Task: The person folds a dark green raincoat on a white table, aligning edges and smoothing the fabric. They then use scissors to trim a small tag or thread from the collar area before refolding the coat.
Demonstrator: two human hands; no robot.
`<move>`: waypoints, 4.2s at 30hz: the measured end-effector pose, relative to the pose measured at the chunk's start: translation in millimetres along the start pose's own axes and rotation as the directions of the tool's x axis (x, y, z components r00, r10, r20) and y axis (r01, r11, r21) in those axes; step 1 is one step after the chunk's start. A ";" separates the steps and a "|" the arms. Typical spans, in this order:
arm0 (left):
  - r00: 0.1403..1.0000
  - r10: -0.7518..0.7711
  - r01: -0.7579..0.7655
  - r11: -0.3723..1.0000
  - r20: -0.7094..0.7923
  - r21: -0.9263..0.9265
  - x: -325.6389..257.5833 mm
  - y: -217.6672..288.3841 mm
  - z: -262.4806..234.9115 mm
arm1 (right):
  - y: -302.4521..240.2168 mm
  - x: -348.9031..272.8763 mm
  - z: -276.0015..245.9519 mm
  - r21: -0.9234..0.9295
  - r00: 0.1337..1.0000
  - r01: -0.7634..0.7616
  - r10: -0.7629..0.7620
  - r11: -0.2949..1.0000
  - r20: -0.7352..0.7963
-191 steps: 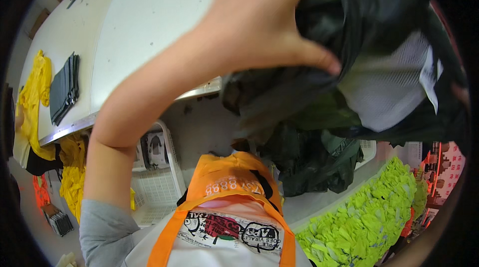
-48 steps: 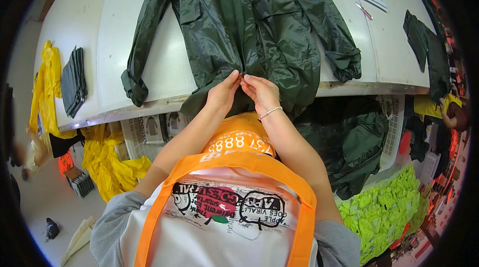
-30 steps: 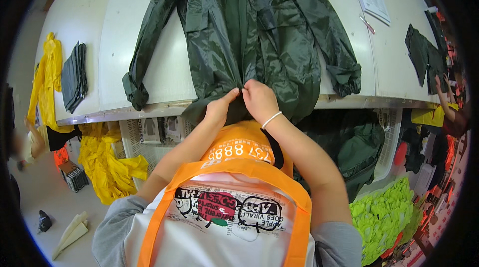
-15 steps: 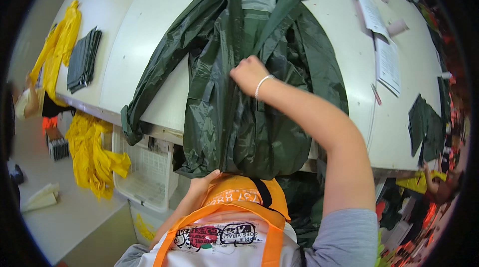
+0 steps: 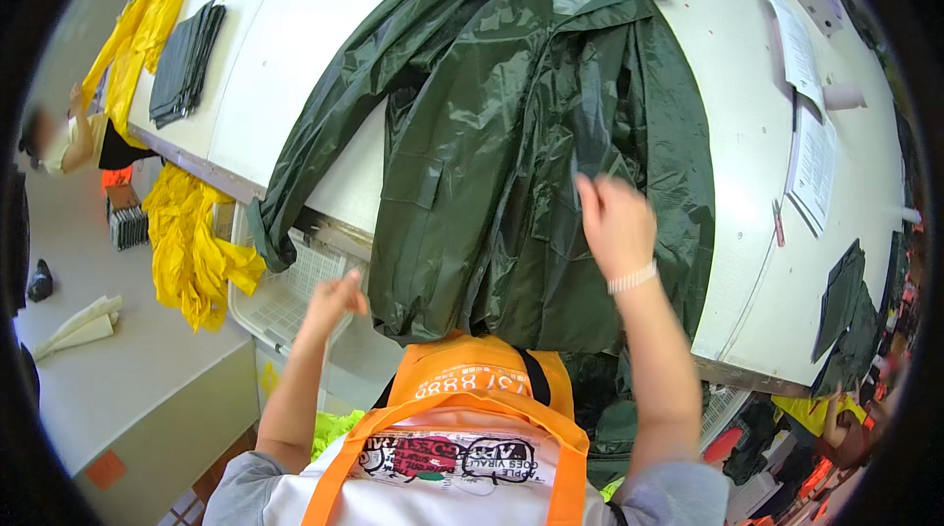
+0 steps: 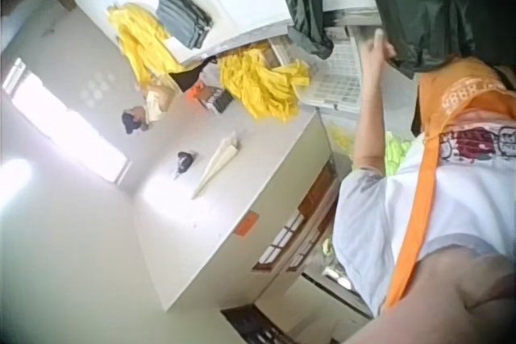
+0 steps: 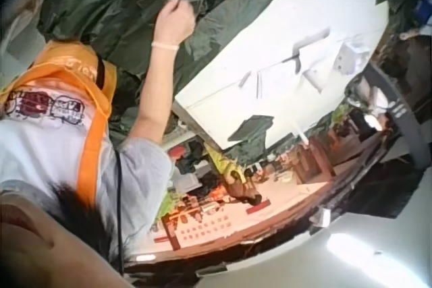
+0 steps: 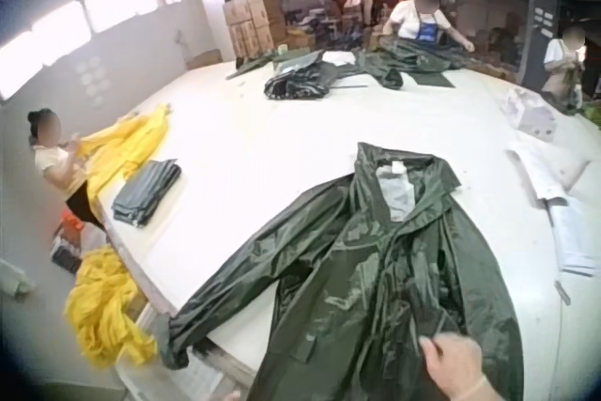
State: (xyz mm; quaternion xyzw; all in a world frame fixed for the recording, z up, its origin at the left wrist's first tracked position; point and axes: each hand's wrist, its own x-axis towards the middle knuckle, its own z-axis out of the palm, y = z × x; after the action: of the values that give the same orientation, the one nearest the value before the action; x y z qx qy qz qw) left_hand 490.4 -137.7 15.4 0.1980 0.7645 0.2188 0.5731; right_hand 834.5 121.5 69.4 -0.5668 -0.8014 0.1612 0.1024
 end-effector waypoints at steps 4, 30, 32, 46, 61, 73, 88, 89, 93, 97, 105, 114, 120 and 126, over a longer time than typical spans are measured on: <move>0.978 0.207 -0.208 0.975 0.022 0.075 51.5 21.9 10.9 | 68.2 -113.6 13.3 -0.255 0.779 -0.523 0.578 0.813 0.245; 0.765 0.096 0.086 0.965 0.636 -0.249 56.5 75.4 76.4 | 69.8 -123.2 58.3 0.519 0.637 -0.685 -0.073 -0.512 0.768; 0.832 0.024 0.218 0.904 0.554 -0.367 54.4 79.1 81.7 | 56.7 -117.8 62.8 0.553 0.575 -0.757 0.047 -0.348 0.817; 0.582 0.641 -0.071 0.654 -0.501 0.754 108.9 87.5 -72.8 | 173.6 -117.0 42.8 0.594 0.690 -0.504 0.706 0.627 -0.159; 0.748 0.602 -0.257 0.651 -0.280 0.715 126.7 189.6 -15.1 | 161.5 -35.0 48.7 0.228 0.870 -0.468 0.491 0.854 -0.050; 0.534 0.670 -0.654 0.714 -0.516 0.250 246.2 248.6 -78.5 | 176.5 57.0 7.5 0.804 0.672 -0.261 0.699 0.534 -0.246; 0.671 0.662 0.193 0.280 -0.335 0.940 244.3 406.5 -104.6 | 209.9 162.1 -78.1 -0.321 0.836 -0.548 0.521 0.773 -0.171; 0.638 0.692 0.192 0.281 -0.337 0.940 242.7 410.2 -94.1 | 161.0 189.7 -78.2 -0.274 0.871 -0.491 0.472 0.827 -0.137; 0.500 0.853 -0.179 0.267 -0.146 0.947 260.1 441.4 -17.7 | 100.1 267.2 0.3 0.554 0.797 -0.570 0.572 0.607 0.194; 0.310 0.940 -0.582 0.069 0.143 0.810 284.5 465.0 60.0 | 116.9 331.2 67.6 0.845 0.763 -0.246 0.632 0.475 -0.133; 0.292 0.895 -0.511 -0.153 0.338 0.846 375.2 448.9 99.5 | 46.7 391.2 50.9 0.098 0.951 -0.144 0.165 0.985 -0.262; 0.261 0.913 -0.523 -0.138 0.313 0.841 382.6 440.9 98.2 | -32.6 270.2 74.3 -0.214 0.907 0.417 -0.390 0.883 0.157; 0.238 0.931 -0.595 -0.086 0.277 0.799 386.4 440.1 95.5 | -6.7 277.8 81.7 -0.150 0.770 0.631 -0.592 0.761 0.237; 0.216 0.951 -0.728 0.006 0.220 0.686 390.9 441.3 92.4 | 3.6 335.9 74.7 -0.314 0.672 0.740 -0.673 0.594 0.310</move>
State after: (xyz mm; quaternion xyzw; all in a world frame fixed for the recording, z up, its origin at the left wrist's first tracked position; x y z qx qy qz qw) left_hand 498.8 453.1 -68.3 0.7724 0.5769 0.2553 0.0737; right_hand 698.7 428.2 -7.5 -0.1947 -0.9802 -0.0224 -0.0290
